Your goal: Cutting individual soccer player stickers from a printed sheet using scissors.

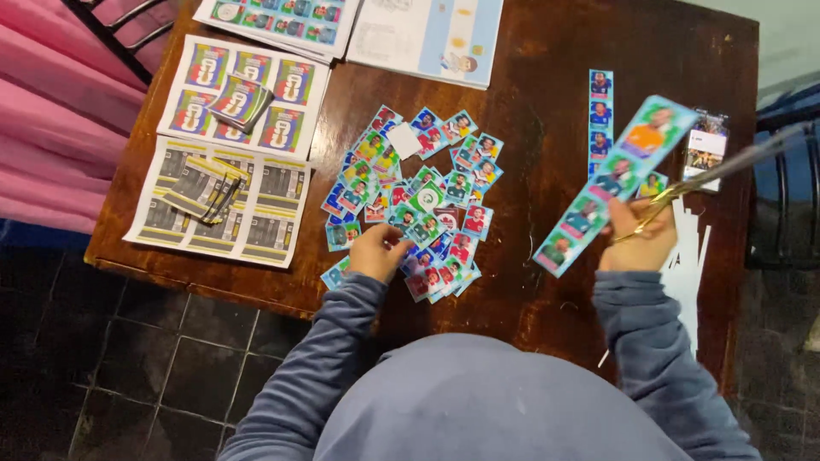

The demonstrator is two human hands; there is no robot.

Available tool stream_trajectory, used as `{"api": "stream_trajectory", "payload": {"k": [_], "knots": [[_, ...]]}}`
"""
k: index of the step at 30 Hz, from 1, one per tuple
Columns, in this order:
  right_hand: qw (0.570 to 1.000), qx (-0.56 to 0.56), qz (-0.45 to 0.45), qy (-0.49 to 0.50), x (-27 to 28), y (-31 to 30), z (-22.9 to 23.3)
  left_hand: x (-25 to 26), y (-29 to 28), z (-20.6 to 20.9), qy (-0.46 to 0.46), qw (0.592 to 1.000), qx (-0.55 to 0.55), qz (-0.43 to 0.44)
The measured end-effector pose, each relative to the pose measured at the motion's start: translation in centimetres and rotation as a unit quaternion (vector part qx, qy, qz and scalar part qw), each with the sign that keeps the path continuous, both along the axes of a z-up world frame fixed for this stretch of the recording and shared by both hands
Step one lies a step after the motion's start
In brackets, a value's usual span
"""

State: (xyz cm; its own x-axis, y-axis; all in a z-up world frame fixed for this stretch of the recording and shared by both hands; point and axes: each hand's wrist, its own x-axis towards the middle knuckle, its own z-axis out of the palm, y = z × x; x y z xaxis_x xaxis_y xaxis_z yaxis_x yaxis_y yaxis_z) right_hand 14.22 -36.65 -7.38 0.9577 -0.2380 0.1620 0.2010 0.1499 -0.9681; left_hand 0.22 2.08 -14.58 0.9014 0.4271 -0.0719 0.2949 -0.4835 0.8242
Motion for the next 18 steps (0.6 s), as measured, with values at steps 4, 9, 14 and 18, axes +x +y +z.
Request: {"api": "stream_trajectory", "payload": {"k": [4,9,14,18], "knots": [[0.997,-0.007,0.021,0.079,-0.5,2.0,-3.4,1.9,-1.9,2.6,0.035,0.993,0.108,-0.037],[0.974,-0.035,0.052,0.218,-1.2,1.7,-11.3,4.0,-3.3,1.3,0.115,0.975,0.180,-0.069],[0.942,-0.283,0.021,0.179,-2.6,1.7,-7.4,4.1,-2.6,-3.1,0.039,0.985,0.133,-0.102],[0.907,-0.396,0.133,0.044,-3.9,5.6,1.6,4.1,-2.6,0.3,-0.009,0.981,-0.039,-0.190]]}}
